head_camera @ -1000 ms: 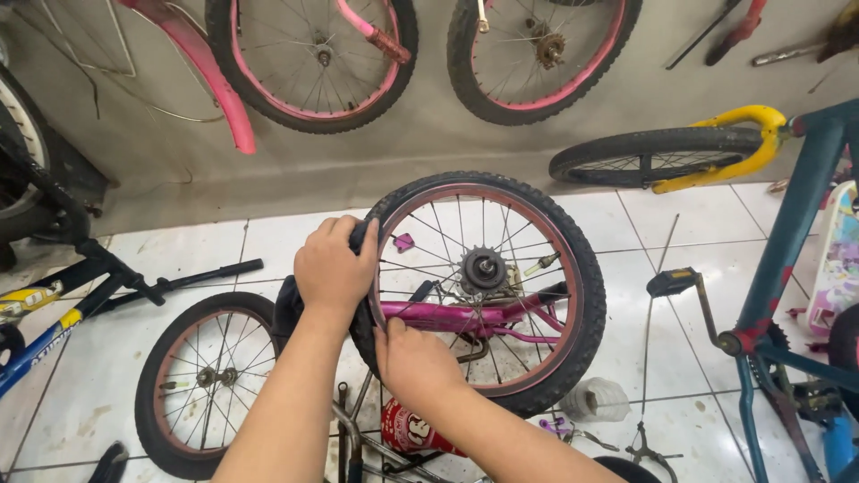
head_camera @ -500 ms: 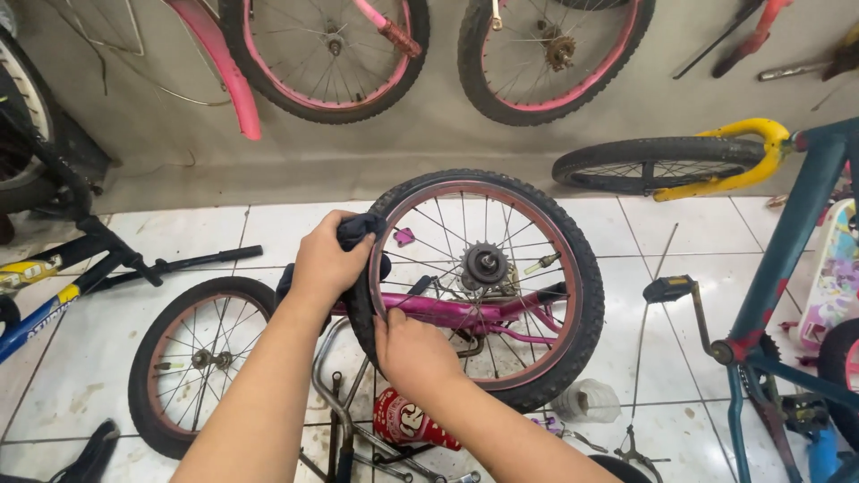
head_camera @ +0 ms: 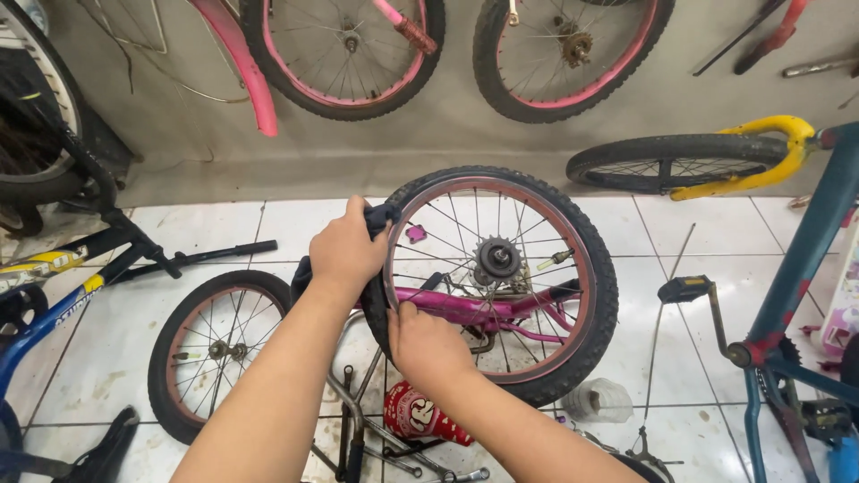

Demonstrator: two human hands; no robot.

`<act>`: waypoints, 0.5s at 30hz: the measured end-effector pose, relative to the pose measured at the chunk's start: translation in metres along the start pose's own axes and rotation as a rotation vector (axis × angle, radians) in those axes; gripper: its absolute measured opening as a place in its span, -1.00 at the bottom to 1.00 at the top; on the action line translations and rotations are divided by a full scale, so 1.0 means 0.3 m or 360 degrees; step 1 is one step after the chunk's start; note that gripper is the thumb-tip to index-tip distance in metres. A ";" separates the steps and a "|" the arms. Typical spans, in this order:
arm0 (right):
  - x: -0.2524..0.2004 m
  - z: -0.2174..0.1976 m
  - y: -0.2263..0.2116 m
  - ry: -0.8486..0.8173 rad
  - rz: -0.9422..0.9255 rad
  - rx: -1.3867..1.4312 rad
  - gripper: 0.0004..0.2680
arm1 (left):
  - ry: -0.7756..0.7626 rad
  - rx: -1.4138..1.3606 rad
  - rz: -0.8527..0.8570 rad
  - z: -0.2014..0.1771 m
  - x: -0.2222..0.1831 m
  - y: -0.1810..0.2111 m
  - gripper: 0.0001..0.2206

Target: The person is wiping the rim and spokes of a bicycle wheel with a cloth to clean it.

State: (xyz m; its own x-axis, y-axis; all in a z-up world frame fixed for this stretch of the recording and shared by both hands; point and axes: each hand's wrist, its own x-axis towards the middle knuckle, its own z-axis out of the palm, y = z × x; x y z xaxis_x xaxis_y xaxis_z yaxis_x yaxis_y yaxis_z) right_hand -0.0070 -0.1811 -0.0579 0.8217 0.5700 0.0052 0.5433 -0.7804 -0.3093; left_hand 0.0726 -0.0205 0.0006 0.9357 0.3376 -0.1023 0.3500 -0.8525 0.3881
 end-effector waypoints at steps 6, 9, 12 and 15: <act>0.003 0.010 -0.005 0.0021 0.0017 0.0033 -0.74 | 0.0081 0.0112 0.0027 -0.044 -0.003 0.056 -0.66; -0.005 -0.015 -0.010 0.0012 0.0051 0.0068 -0.72 | 0.0068 0.0143 0.0018 -0.049 0.033 0.063 -0.62; -0.006 -0.003 -0.006 0.0061 0.0023 0.0036 -0.74 | 0.0037 0.0097 -0.0024 -0.038 0.092 0.068 -0.53; 0.003 0.015 0.004 0.0068 0.0007 0.0044 -0.74 | -0.0048 -0.0083 -0.0121 -0.056 0.119 0.082 -0.43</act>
State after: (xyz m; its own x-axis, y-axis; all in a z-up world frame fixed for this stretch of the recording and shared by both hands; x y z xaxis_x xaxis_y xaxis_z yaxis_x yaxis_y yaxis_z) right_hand -0.0065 -0.1805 -0.0625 0.8310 0.5545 0.0443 0.5352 -0.7752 -0.3356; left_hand 0.1138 -0.0227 0.0219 0.9077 0.3877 -0.1605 0.4181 -0.8026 0.4254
